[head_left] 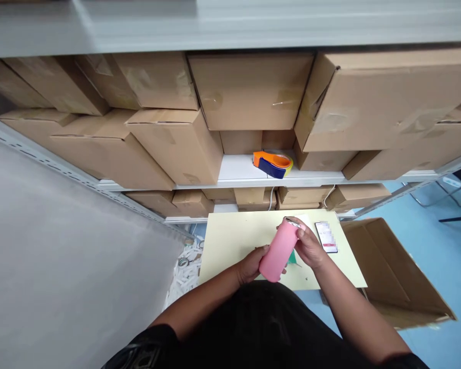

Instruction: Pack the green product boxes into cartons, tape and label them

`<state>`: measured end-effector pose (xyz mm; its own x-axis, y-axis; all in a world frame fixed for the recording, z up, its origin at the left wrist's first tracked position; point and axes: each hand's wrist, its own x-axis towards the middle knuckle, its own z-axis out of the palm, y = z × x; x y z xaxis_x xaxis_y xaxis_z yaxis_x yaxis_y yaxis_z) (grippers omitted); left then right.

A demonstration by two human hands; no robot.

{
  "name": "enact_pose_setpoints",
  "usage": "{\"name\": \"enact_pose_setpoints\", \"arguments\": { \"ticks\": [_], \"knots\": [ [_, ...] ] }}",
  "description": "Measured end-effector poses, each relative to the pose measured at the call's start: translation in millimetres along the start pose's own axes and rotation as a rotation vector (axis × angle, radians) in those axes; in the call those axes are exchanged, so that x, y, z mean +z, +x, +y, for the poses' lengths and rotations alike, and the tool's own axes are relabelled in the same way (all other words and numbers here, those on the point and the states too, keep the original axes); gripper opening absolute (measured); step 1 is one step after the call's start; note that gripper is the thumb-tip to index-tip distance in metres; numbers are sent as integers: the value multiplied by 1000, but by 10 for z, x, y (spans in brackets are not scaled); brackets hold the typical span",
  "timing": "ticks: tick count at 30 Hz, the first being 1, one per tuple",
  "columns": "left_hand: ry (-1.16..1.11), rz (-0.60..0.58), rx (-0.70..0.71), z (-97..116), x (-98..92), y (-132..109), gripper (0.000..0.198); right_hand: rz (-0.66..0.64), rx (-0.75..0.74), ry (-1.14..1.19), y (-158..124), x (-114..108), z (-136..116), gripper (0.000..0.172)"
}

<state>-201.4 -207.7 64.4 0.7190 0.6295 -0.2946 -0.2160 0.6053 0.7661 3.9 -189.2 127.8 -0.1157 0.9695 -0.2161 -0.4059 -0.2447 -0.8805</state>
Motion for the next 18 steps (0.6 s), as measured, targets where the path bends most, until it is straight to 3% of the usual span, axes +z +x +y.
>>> {"name": "enact_pose_setpoints", "arguments": {
  "ticks": [5,6,8,10,12,15,18],
  "knots": [
    [882,290,-16,-182,-184,365,56,489,-229,-69,-122,-558,75,63],
    [1046,294,-44,-260,-208,456,57,577,-253,-82,-181,-695,89,61],
    [1301,207,-85,-447,-227,638,85,711,-274,-118,-326,-949,110,60],
    [1464,82,-120,-637,-219,809,110,791,-279,-163,-488,-1154,128,62],
    [1568,23,-180,-776,-207,953,115,831,-269,-201,-635,-1308,156,64],
    [1657,67,-264,-834,-230,1071,97,861,-250,-238,-776,-1479,218,61],
    [1674,128,-274,-756,-297,1018,80,883,-259,-262,-792,-1605,263,59]
  ]
}}
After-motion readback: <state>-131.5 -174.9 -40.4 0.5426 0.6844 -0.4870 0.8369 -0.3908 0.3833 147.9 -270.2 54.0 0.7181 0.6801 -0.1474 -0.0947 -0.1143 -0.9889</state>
